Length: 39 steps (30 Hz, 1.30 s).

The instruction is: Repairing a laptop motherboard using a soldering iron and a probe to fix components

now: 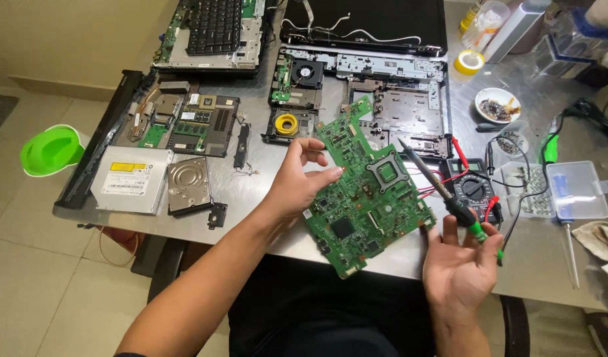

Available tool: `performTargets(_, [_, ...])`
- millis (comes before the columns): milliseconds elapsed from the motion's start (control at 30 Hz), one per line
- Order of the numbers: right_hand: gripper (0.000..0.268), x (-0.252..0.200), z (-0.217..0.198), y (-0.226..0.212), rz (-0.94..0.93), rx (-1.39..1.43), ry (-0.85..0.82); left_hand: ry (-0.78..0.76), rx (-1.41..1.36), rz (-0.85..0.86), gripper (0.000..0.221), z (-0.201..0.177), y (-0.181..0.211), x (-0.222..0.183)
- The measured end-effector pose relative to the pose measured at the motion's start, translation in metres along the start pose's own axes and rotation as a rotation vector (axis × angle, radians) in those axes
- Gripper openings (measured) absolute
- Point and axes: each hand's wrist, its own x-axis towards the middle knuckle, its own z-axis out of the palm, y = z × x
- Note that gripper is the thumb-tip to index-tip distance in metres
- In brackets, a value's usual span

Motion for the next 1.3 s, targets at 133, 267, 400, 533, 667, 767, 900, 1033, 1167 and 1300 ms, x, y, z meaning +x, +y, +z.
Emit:
performTargets(133, [0.02,0.01,0.009,-0.004,0.014,-0.003,-0.029,0.036,-0.141,0.07,0.043,0.009,-0.023,-0.015])
performTargets(267, [0.018,0.02,0.025,-0.014,-0.01,0.008,-0.1,0.05,-0.515,-0.273,0.047,0.017,-0.019,-0.038])
performTargets(400, [0.025,0.025,0.056,-0.024,-0.055,-0.046,-0.119,0.066,-0.61,-0.299,0.039,0.025,-0.033,-0.045])
performTargets(533, [0.027,0.032,0.065,-0.028,-0.061,-0.046,-0.102,0.048,-0.629,-0.202,0.024,0.026,-0.058,-0.041])
performTargets(667, [0.028,0.036,0.069,-0.03,-0.027,-0.057,-0.12,0.088,-0.656,-0.233,0.014,0.022,-0.054,-0.044])
performTargets(767, [0.026,0.037,0.073,-0.03,-0.015,-0.08,-0.125,0.103,-0.637,-0.231,0.012,0.022,-0.055,-0.045])
performTargets(900, [0.024,0.038,0.071,-0.021,-0.006,-0.136,-0.153,0.174,-0.576,-0.231,0.019,0.021,-0.06,-0.045])
performTargets(1033, [0.026,0.032,0.082,-0.006,0.013,-0.178,-0.173,0.153,-0.614,-0.274,0.007,0.012,-0.064,-0.043])
performTargets(1167, [0.026,0.044,0.071,0.015,0.069,-0.199,-0.133,0.179,-0.614,-0.293,0.01,0.003,-0.072,-0.039])
performTargets(1300, [0.02,0.05,0.069,0.028,0.123,-0.184,-0.084,0.187,-0.664,-0.276,0.021,-0.001,-0.074,-0.038])
